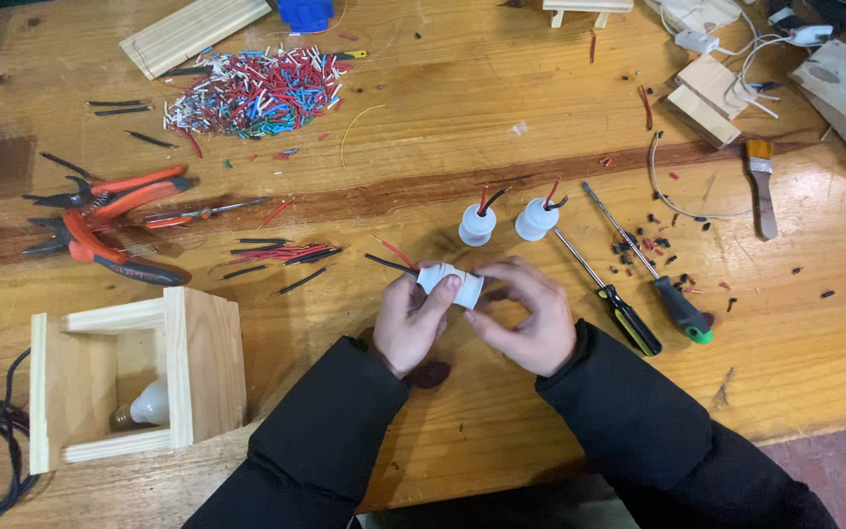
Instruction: The person assembles a light socket by inserting wires into the socket, tightening the terminal screws with a screwdriver, and screwing the socket housing together. The person repeats this process for a second socket.
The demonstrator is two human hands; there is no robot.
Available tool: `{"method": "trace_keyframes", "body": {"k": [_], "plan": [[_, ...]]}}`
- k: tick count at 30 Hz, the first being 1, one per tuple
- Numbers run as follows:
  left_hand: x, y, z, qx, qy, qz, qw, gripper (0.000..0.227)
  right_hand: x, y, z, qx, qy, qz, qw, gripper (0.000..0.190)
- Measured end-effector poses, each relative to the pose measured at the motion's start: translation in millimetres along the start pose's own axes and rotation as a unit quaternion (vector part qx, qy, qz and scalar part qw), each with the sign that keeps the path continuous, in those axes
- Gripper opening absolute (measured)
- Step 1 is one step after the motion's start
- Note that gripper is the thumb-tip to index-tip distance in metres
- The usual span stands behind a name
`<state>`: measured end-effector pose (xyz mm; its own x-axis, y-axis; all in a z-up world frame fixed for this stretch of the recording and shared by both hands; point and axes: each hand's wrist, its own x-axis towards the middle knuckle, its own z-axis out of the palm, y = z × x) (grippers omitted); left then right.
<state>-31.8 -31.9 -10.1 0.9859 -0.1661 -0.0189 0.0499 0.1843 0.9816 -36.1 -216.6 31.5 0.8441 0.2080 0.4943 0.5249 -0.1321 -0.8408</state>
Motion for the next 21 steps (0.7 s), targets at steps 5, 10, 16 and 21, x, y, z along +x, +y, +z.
{"method": "trace_keyframes", "body": {"k": [5, 10, 16, 21], "plan": [[1.5, -16.2, -4.2, 0.028, 0.009, 0.023, 0.999, 0.032, -6.3, 10.5, 0.7, 0.055, -0.011, 0.062, 0.997, 0.053], [-3.2, 14.8, -1.5, 0.096, 0.031, 0.098, 0.99, 0.022, -20.8, 38.6, 5.1, 0.191, -0.031, 0.188, 0.963, 0.028], [-3.8, 12.7, -4.1, 0.137, 0.062, 0.097, 0.984, 0.024, -8.4, 8.3, 9.3, -0.05, 0.017, -0.031, 0.998, 0.044], [-7.2, 22.3, -2.3, 0.076, 0.058, 0.104, 0.99, 0.02, -19.9, 31.7, 10.0, 0.241, -0.056, 0.178, 0.952, 0.056]]}}
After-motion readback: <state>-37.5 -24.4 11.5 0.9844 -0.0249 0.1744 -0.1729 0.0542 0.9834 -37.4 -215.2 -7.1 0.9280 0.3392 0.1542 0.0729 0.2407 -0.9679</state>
